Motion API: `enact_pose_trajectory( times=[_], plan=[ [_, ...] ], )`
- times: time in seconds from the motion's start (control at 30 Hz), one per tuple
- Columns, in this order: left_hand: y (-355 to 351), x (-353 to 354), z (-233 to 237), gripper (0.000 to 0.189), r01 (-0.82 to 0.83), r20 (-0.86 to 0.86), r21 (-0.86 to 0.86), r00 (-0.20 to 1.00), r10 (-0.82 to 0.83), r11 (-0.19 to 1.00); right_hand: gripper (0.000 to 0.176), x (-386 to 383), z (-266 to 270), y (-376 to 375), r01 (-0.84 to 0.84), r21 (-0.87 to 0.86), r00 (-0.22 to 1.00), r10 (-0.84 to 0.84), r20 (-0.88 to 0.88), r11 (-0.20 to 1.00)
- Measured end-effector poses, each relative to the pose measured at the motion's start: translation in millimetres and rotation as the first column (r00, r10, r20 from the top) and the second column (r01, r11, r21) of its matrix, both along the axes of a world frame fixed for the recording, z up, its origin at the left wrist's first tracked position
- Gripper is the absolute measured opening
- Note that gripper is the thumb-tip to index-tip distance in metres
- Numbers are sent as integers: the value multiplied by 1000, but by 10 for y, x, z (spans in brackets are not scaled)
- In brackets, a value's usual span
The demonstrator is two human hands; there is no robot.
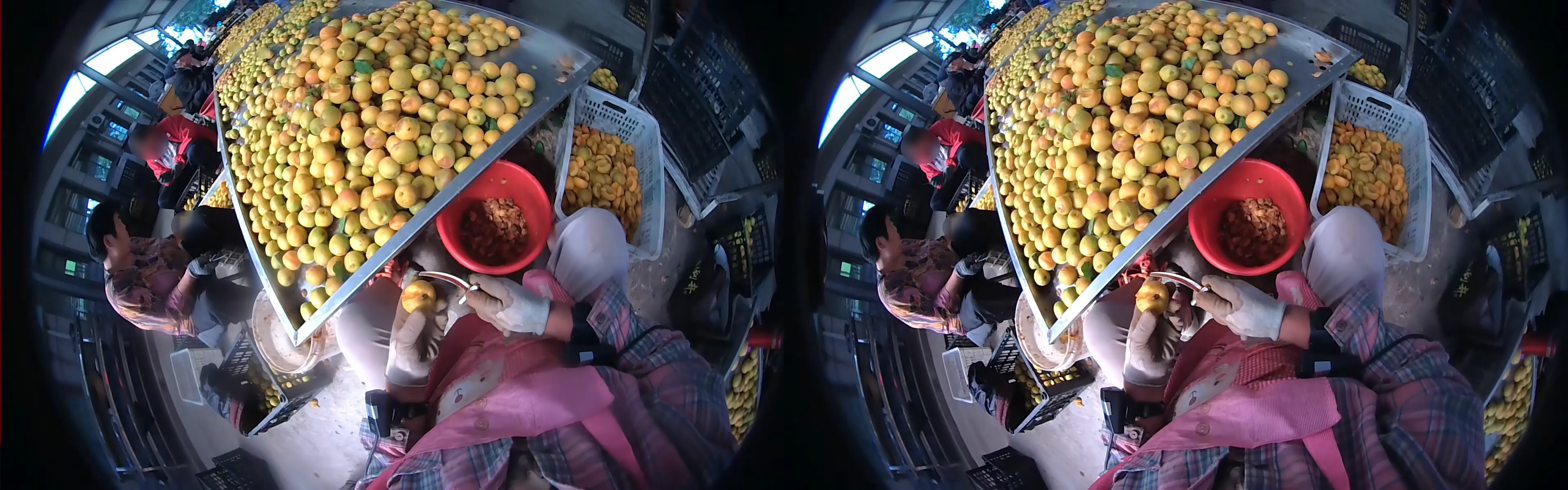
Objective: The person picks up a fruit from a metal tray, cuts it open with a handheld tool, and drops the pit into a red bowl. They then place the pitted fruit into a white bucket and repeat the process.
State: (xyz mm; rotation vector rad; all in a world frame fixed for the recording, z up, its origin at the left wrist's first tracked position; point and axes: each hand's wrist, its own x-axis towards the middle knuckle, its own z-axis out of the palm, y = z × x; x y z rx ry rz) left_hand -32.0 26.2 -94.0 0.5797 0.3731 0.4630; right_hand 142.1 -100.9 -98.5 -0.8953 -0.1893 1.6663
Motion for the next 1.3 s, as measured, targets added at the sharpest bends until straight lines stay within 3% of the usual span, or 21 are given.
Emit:
enact_pose_trajectory(
  times=[0.07,0.1,0.13,0.17,0.2,0.3,0.37,0.43,0.47,0.5,0.57,0.63,0.67,0.7,0.73,0.77,0.87,1.0,1.13,1.23,1.3],
  plan=[
    [8,2,-14,56,47,14,-35,999,-47,998,19,-15,73,-12,-29,118,958,-6,287,993],
    [-5,11,-9,56,47,15,-35,999,-47,998,19,-46,91,15,-29,118,958,-6,288,993],
    [-29,29,10,57,59,21,-1,998,-59,998,23,-94,117,65,17,236,788,-158,595,972],
    [-54,51,44,59,71,27,32,997,-72,997,28,-127,157,109,16,359,507,-317,801,933],
    [-88,69,96,59,73,30,32,997,-73,997,36,-98,220,134,-54,421,287,-390,875,905],
    [-138,98,214,59,114,45,119,992,-120,986,41,-111,472,187,-97,420,210,-394,895,902],
    [-126,69,225,62,165,-71,290,986,-151,943,44,-113,546,157,-139,382,197,-352,915,914],
    [-120,97,238,61,195,-49,379,980,-190,905,42,-132,628,181,-171,295,71,-287,955,940],
    [-147,124,313,60,189,-84,411,982,-170,892,40,-132,644,197,-205,348,-122,-376,918,915],
    [-179,154,379,64,185,-116,450,982,-148,873,38,-127,638,193,-171,297,-57,-311,949,939],
    [-167,128,180,65,136,-143,478,987,-76,868,39,-135,627,184,-169,331,-109,-351,930,928],
    [-191,134,288,64,155,-181,496,981,-73,855,40,-137,588,184,-170,354,-159,-380,911,920],
    [-179,126,317,64,158,-194,500,979,-67,851,35,-130,585,153,-274,179,-187,-234,954,945],
    [-169,148,341,64,162,-208,501,976,-64,850,35,-132,588,149,-256,192,-191,-245,951,947],
    [-272,180,358,63,66,-203,478,978,37,876,36,-129,608,136,-279,150,-275,-229,934,948],
    [-274,194,422,63,85,-206,486,978,19,870,38,-133,618,121,-298,102,-355,-209,911,949],
    [-197,123,295,65,200,-206,464,972,-114,863,45,-155,549,156,-234,241,-255,-299,920,942],
    [-199,85,145,64,176,-236,453,969,-73,874,48,-135,545,153,-223,233,-219,-281,934,947],
    [-258,119,213,62,188,-166,417,978,-128,889,46,-153,479,158,-212,202,-250,-252,935,956],
    [-226,96,131,61,204,-131,437,978,-163,876,43,-157,392,187,-236,266,-315,-332,889,935],
    [-226,107,158,60,217,-99,463,976,-193,859,43,-153,523,161,-216,237,-194,-280,940,947]
  ],
)
